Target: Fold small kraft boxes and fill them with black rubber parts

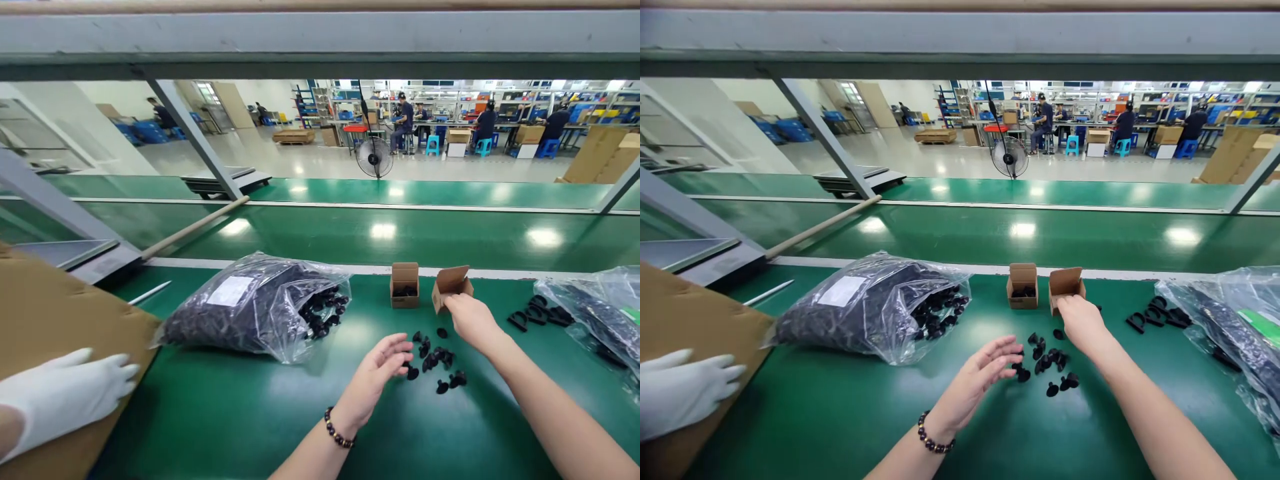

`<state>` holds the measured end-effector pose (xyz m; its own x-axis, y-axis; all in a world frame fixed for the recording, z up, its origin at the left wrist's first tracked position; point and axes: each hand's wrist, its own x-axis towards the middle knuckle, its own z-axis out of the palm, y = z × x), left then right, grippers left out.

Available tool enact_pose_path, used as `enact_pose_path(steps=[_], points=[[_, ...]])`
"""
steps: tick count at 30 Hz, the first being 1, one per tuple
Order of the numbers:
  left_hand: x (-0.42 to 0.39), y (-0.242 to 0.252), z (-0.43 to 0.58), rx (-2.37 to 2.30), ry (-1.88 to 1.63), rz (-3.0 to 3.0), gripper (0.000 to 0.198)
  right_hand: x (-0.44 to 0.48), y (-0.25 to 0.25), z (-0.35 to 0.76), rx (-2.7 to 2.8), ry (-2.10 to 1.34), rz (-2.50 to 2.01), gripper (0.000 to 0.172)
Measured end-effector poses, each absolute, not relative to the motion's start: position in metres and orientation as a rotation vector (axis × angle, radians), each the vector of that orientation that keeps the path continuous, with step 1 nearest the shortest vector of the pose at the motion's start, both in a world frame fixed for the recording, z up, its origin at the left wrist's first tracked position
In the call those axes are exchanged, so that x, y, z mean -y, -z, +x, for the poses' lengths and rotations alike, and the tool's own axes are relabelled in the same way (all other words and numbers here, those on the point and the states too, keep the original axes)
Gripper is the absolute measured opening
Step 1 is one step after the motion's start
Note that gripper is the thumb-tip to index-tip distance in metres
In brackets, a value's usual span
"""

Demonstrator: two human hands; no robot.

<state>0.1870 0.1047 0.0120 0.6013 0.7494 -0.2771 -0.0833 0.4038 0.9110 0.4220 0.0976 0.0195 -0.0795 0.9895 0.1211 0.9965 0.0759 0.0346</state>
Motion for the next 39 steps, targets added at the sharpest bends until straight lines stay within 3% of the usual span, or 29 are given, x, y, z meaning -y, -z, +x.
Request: enact_pose_path(steps=[5, 9, 13, 17, 23, 28, 32, 36, 39], points=[[-0.136, -0.008, 0.197, -0.884, -0.673, 1.386, 0.035, -0.102, 0.004, 0.445, 2.056, 0.249, -1.932, 0.021], [-0.155, -0.006, 0.211, -0.821, -0.725, 1.682, 0.03, -0.081, 0.027, 0.473, 1.958, 0.363, -2.06, 0.013], [-0.163, 0.001, 0.24, -0.674, -0.631, 2.019, 0.037, -0.076, 0.051, 0.499, 1.962, 0.334, -2.107, 0.02], [-0.168, 0.018, 0.27, -0.601, -0.589, 2.217, 0.045, -0.081, 0.031, 0.504, 1.864, 0.389, -1.84, 0.021], [-0.189, 0.033, 0.283, -0.668, -0.744, 2.475, 0.025, -0.115, -0.01, 0.472, 2.246, 0.433, -1.414, 0.029], [-0.197, 0.037, 0.281, -0.714, -0.763, 2.782, 0.023, -0.136, 0.011, 0.45, 2.306, 0.378, -1.637, 0.021], [-0.198, 0.041, 0.282, -0.727, -0.771, 2.853, 0.02, -0.124, 0.016, 0.442, 2.222, 0.317, -1.625, 0.027], [-0.201, 0.045, 0.283, -0.699, -0.781, 2.882, 0.018, -0.102, 0.01, 0.459, 1.967, 0.406, -1.617, 0.027], [-0.202, 0.047, 0.283, -0.688, -0.817, 2.905, 0.017, -0.084, 0.014, 0.497, 1.811, 0.495, -1.887, 0.023]])
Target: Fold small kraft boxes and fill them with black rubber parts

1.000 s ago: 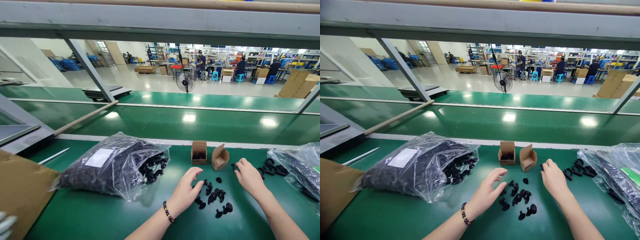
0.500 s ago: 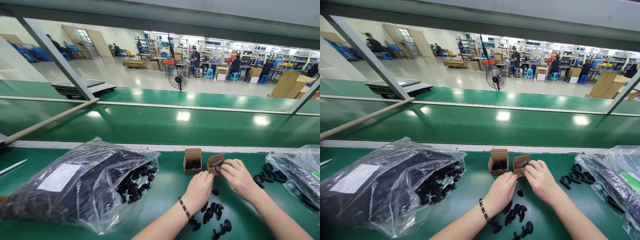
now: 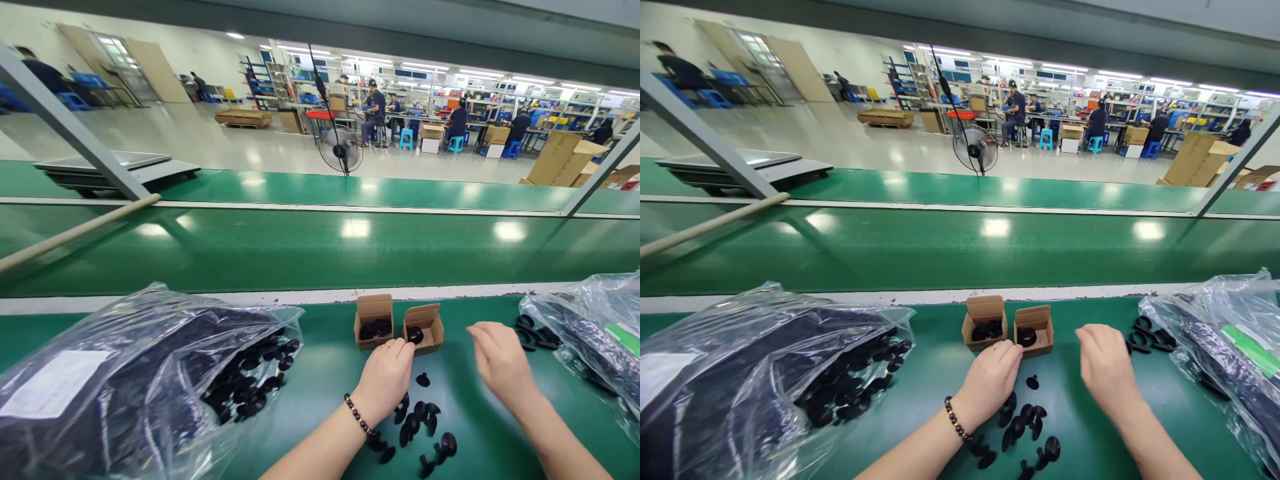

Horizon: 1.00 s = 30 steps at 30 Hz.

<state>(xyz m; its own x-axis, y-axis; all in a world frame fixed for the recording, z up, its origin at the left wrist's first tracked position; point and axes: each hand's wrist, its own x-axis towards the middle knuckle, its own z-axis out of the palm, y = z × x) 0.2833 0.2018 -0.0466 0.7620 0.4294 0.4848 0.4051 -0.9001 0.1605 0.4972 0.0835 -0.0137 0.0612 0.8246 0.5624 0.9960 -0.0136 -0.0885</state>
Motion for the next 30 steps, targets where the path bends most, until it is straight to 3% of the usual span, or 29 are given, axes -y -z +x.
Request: enact_pose_path(steps=[5, 8, 13, 16, 19, 23, 30], points=[[-0.205, 0.047, 0.284, -0.661, -0.893, 2.93, 0.016, -0.045, 0.03, 0.56, 1.636, 0.215, -2.731, 0.016], [-0.205, 0.048, 0.284, -0.656, -0.898, 2.91, 0.017, -0.033, 0.04, 0.567, 1.558, 0.038, -2.846, 0.019], [-0.203, 0.049, 0.283, -0.649, -0.872, 2.891, 0.018, -0.043, 0.055, 0.558, 1.658, 0.09, -2.739, 0.02], [-0.204, 0.049, 0.282, -0.647, -0.89, 2.899, 0.017, -0.05, 0.043, 0.547, 1.772, 0.288, -2.583, 0.016], [-0.205, 0.049, 0.282, -0.63, -0.906, 2.891, 0.017, -0.057, 0.01, 0.52, 1.862, 0.516, -2.063, 0.016], [-0.205, 0.048, 0.283, -0.616, -0.913, 2.893, 0.018, -0.081, -0.023, 0.47, 2.053, 0.553, -1.375, 0.02], [-0.206, 0.045, 0.283, -0.632, -0.912, 2.889, 0.019, -0.129, 0.011, 0.455, 2.031, 0.586, -1.446, 0.023]])
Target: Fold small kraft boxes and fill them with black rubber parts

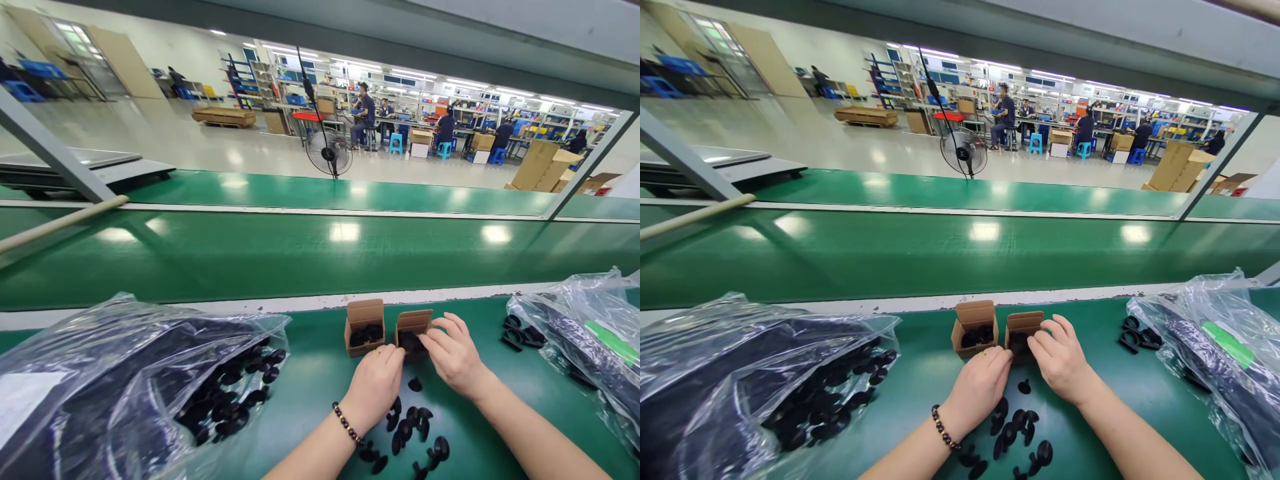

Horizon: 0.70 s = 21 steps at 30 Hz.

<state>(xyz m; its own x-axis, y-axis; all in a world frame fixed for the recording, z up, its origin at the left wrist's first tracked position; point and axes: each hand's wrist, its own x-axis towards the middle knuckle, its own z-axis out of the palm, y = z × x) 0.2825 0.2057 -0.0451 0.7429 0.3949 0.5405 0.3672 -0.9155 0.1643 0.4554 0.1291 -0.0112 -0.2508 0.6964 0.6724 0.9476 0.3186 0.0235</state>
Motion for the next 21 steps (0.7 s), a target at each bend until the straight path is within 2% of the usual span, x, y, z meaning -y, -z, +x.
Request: enact_pose_path(steps=[7, 11, 15, 17, 21], points=[[-0.209, 0.045, 0.284, -0.598, -0.961, 2.873, 0.021, -0.123, 0.014, 0.444, 1.92, 0.508, -1.614, 0.021], [-0.21, 0.044, 0.283, -0.592, -0.957, 2.872, 0.02, -0.1, 0.013, 0.479, 1.76, 0.534, -1.719, 0.021], [-0.208, 0.043, 0.283, -0.607, -0.94, 2.865, 0.02, -0.065, 0.033, 0.551, 1.569, 0.458, -2.569, 0.017], [-0.206, 0.043, 0.283, -0.614, -0.933, 2.868, 0.021, -0.054, 0.043, 0.575, 1.542, 0.384, -2.811, 0.016], [-0.205, 0.044, 0.284, -0.618, -0.906, 2.894, 0.022, -0.057, 0.042, 0.574, 1.661, 0.478, -2.593, 0.022]])
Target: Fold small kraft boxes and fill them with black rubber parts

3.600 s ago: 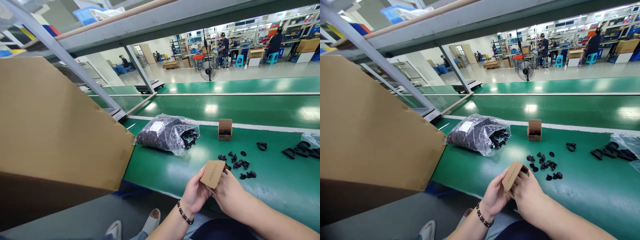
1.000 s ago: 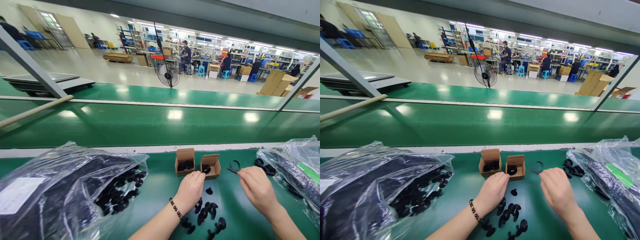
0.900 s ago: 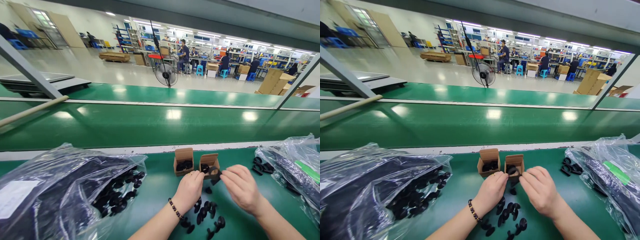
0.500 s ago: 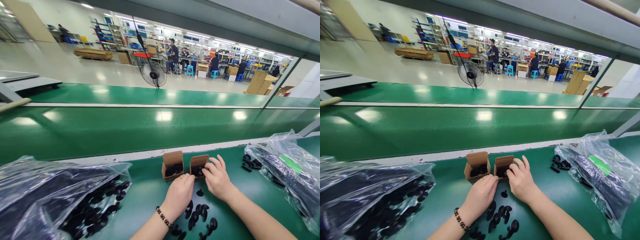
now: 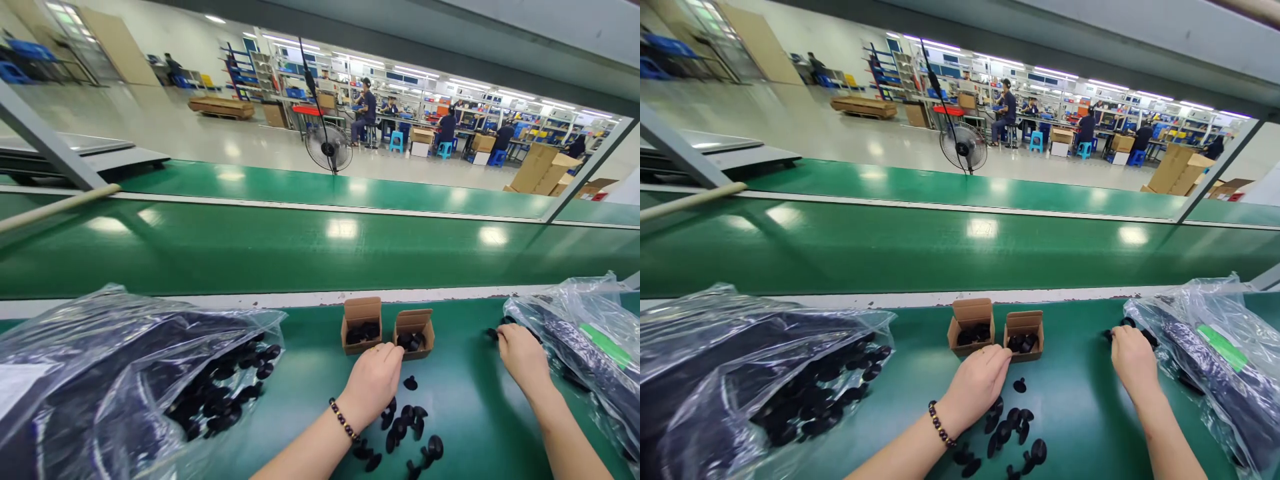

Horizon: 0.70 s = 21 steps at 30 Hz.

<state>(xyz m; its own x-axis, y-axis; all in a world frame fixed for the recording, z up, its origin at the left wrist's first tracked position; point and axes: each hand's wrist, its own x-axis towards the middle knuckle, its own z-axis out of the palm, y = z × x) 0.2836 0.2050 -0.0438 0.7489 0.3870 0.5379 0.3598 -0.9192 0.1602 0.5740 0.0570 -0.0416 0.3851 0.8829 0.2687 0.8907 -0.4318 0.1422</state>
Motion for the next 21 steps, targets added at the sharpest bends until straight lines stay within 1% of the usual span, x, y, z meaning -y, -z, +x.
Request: enact_pose_path(steps=[3, 6, 8, 10, 13, 14, 17, 21], points=[[-0.205, 0.044, 0.282, -0.62, -0.918, 2.894, 0.021, -0.07, 0.033, 0.554, 1.768, 0.439, -2.517, 0.016], [-0.205, 0.044, 0.28, -0.61, -0.95, 2.882, 0.021, -0.074, 0.037, 0.546, 1.764, 0.27, -2.661, 0.029], [-0.205, 0.045, 0.279, -0.597, -0.962, 2.875, 0.021, -0.071, 0.046, 0.548, 1.759, 0.104, -2.714, 0.03], [-0.205, 0.046, 0.279, -0.588, -0.96, 2.871, 0.021, -0.067, 0.055, 0.552, 1.788, 0.019, -2.677, 0.028], [-0.204, 0.046, 0.28, -0.586, -0.942, 2.866, 0.021, -0.066, 0.056, 0.554, 1.835, 0.086, -2.602, 0.02], [-0.204, 0.047, 0.28, -0.589, -0.941, 2.865, 0.021, -0.068, 0.052, 0.551, 1.843, 0.134, -2.566, 0.02], [-0.204, 0.047, 0.28, -0.594, -0.963, 2.867, 0.022, -0.073, 0.031, 0.533, 1.838, 0.28, -2.275, 0.025], [-0.203, 0.047, 0.28, -0.585, -0.959, 2.877, 0.021, -0.085, -0.002, 0.489, 1.929, 0.337, -1.757, 0.021]])
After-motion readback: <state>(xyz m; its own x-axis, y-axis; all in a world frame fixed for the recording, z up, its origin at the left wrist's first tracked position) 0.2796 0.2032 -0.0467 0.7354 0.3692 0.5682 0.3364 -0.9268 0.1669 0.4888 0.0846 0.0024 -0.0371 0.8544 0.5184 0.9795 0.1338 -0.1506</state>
